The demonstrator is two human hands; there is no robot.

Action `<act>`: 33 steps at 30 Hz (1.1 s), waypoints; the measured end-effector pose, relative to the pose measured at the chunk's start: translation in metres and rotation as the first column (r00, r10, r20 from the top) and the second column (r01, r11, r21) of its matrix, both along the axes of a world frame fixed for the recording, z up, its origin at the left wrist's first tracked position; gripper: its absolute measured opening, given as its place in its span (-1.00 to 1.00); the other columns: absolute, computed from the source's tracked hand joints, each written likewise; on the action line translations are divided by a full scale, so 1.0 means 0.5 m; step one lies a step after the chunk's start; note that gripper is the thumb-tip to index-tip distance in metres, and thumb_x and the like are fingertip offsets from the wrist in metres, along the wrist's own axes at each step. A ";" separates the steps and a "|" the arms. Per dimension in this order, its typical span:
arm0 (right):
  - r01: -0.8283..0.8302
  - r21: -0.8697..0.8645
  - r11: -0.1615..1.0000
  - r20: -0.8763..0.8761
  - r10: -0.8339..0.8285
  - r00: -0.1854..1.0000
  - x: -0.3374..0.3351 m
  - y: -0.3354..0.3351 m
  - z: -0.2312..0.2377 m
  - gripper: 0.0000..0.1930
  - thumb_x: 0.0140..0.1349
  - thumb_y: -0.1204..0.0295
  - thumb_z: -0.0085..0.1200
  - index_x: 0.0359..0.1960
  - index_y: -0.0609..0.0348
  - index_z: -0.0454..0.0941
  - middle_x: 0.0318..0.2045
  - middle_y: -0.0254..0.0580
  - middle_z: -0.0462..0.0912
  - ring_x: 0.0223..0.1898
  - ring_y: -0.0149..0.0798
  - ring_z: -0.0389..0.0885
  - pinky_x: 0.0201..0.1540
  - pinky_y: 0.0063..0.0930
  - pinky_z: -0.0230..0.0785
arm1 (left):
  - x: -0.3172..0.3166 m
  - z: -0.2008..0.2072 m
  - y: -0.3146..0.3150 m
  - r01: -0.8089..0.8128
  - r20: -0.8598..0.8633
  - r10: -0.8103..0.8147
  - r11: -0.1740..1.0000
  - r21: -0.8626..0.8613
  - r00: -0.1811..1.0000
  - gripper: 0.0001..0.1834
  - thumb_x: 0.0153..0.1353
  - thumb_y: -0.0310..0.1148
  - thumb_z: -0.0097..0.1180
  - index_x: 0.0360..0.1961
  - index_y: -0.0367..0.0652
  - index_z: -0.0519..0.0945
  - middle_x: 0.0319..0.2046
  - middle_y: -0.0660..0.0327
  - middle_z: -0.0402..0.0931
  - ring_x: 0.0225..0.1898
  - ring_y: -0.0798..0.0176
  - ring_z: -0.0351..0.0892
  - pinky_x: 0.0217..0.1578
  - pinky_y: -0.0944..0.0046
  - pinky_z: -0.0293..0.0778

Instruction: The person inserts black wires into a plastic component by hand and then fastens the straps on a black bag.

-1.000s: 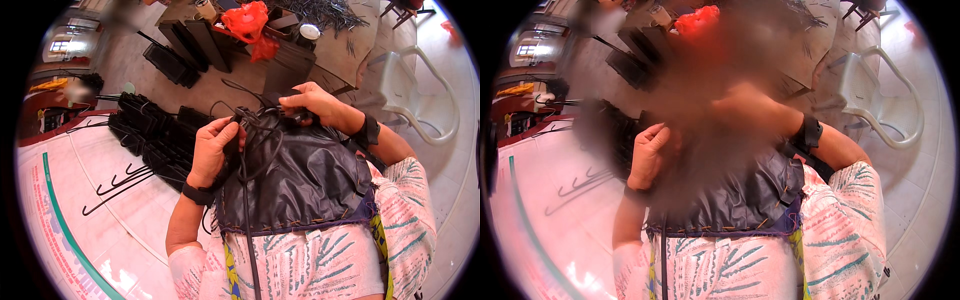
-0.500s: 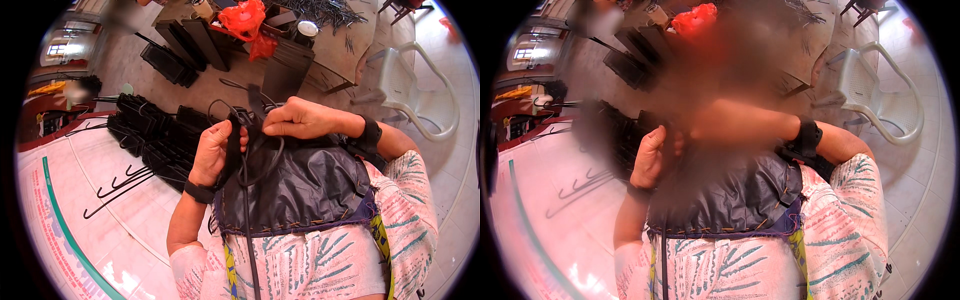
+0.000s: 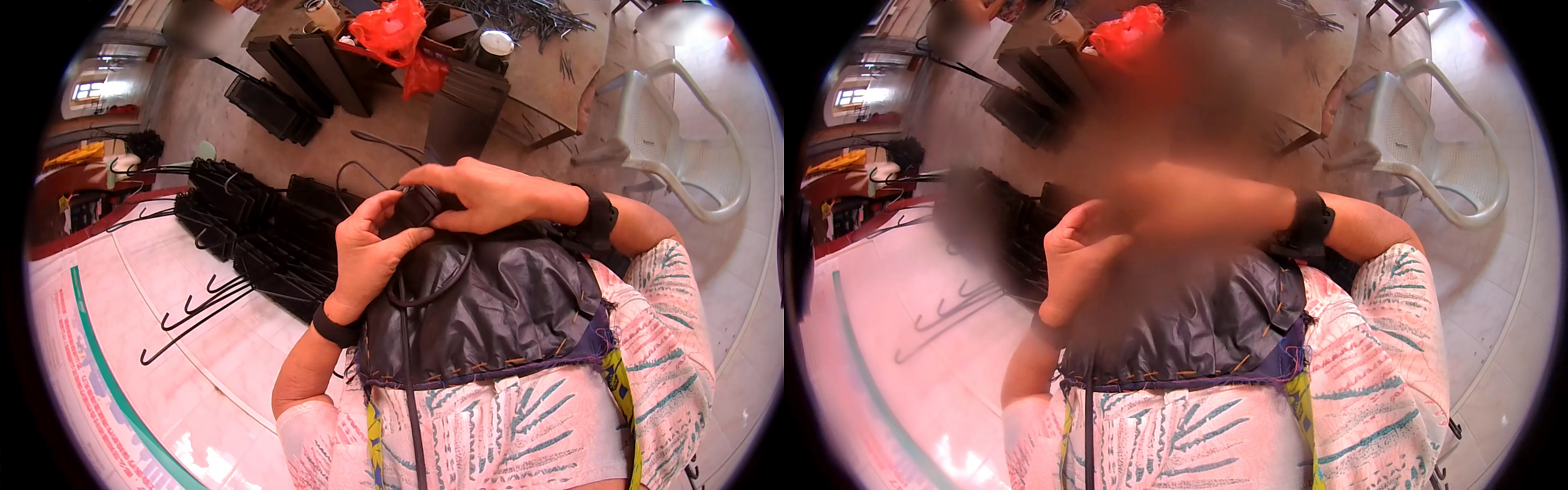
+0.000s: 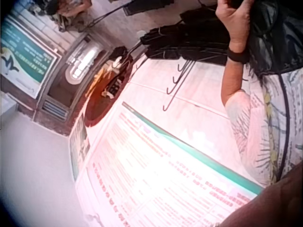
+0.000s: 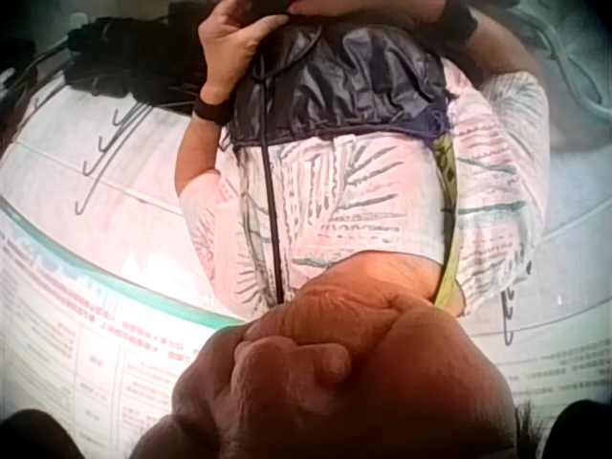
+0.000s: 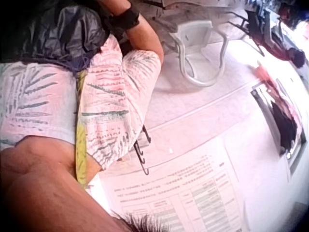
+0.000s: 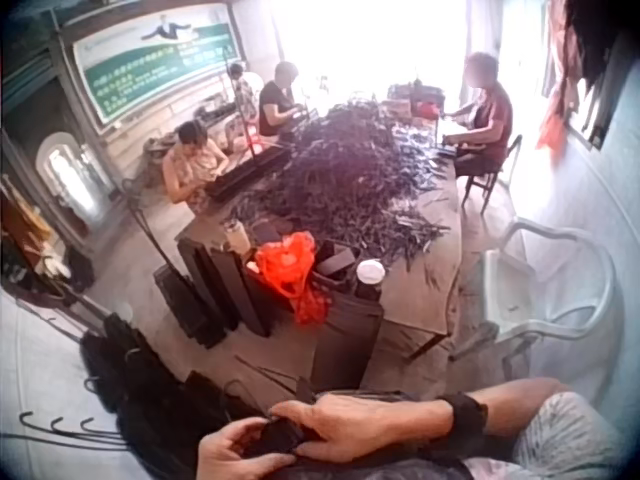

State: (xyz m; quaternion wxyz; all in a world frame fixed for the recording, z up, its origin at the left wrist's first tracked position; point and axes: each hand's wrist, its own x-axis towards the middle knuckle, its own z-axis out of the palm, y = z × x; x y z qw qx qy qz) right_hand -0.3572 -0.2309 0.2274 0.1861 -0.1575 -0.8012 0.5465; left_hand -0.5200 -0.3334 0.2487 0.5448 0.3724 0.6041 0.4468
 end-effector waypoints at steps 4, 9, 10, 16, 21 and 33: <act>-0.094 -0.039 0.995 0.190 0.100 0.977 -0.002 -0.003 -0.015 -0.53 -0.09 0.44 0.02 -0.06 0.27 0.27 -0.65 0.05 0.48 -0.56 0.05 0.49 -0.50 -0.26 0.29 | 0.001 0.001 0.000 0.026 -0.026 -0.025 0.999 0.028 0.999 -0.57 -0.23 -0.60 0.29 -0.25 -0.39 0.46 -0.39 0.22 0.52 -0.34 0.46 0.47 -0.29 0.50 0.40; -0.110 -0.015 0.994 0.233 0.110 0.966 -0.010 0.001 0.059 -0.58 -0.11 0.43 0.06 -0.15 0.30 0.33 -0.69 0.03 0.46 -0.61 -0.02 0.47 -0.54 -0.30 0.27 | -0.009 -0.012 -0.001 0.092 -0.153 -0.079 0.993 0.076 0.985 -0.54 -0.26 -0.52 0.32 -0.24 -0.37 0.47 -0.41 0.18 0.53 -0.37 0.42 0.49 -0.30 0.47 0.40; -0.113 -0.015 0.994 0.234 0.113 0.966 -0.009 0.001 0.054 -0.58 -0.11 0.43 0.06 -0.15 0.30 0.33 -0.69 0.03 0.46 -0.61 -0.02 0.47 -0.54 -0.30 0.27 | -0.012 -0.015 -0.001 0.124 -0.239 -0.102 0.989 0.082 0.966 -0.53 -0.27 -0.49 0.33 -0.24 -0.37 0.47 -0.41 0.15 0.53 -0.38 0.40 0.50 -0.31 0.45 0.40; -0.103 -0.059 0.993 0.311 0.116 0.943 -0.009 0.008 0.051 -0.59 -0.08 0.38 0.11 -0.18 0.30 0.36 -0.68 0.01 0.46 -0.62 -0.09 0.48 -0.54 -0.34 0.26 | -0.053 0.022 0.010 0.370 -0.473 -0.298 0.927 0.064 0.829 -0.59 -0.23 -0.48 0.27 -0.27 -0.36 0.49 -0.43 0.06 0.52 -0.39 0.32 0.52 -0.31 0.41 0.40; -0.117 -0.098 0.988 0.183 0.133 0.974 -0.005 0.012 0.049 -0.59 -0.06 0.35 0.12 -0.17 0.28 0.35 -0.68 -0.02 0.44 -0.62 -0.12 0.45 -0.56 -0.37 0.24 | -0.108 0.058 -0.001 0.316 -0.157 -0.357 0.919 -0.236 0.921 -0.68 -0.15 -0.51 0.21 -0.30 -0.37 0.50 -0.45 0.17 0.53 -0.40 0.39 0.49 -0.34 0.45 0.39; -0.121 -0.099 0.988 0.236 0.142 0.961 0.002 0.027 0.021 -0.59 -0.05 0.35 0.13 -0.18 0.28 0.33 -0.75 -0.04 0.36 -0.72 -0.17 0.37 -0.65 -0.39 0.13 | -0.152 0.071 0.036 0.108 0.030 -0.104 0.923 -0.369 0.994 -0.88 0.01 -0.51 0.10 -0.40 -0.32 0.54 -0.53 0.31 0.50 -0.49 0.53 0.45 -0.44 0.57 0.38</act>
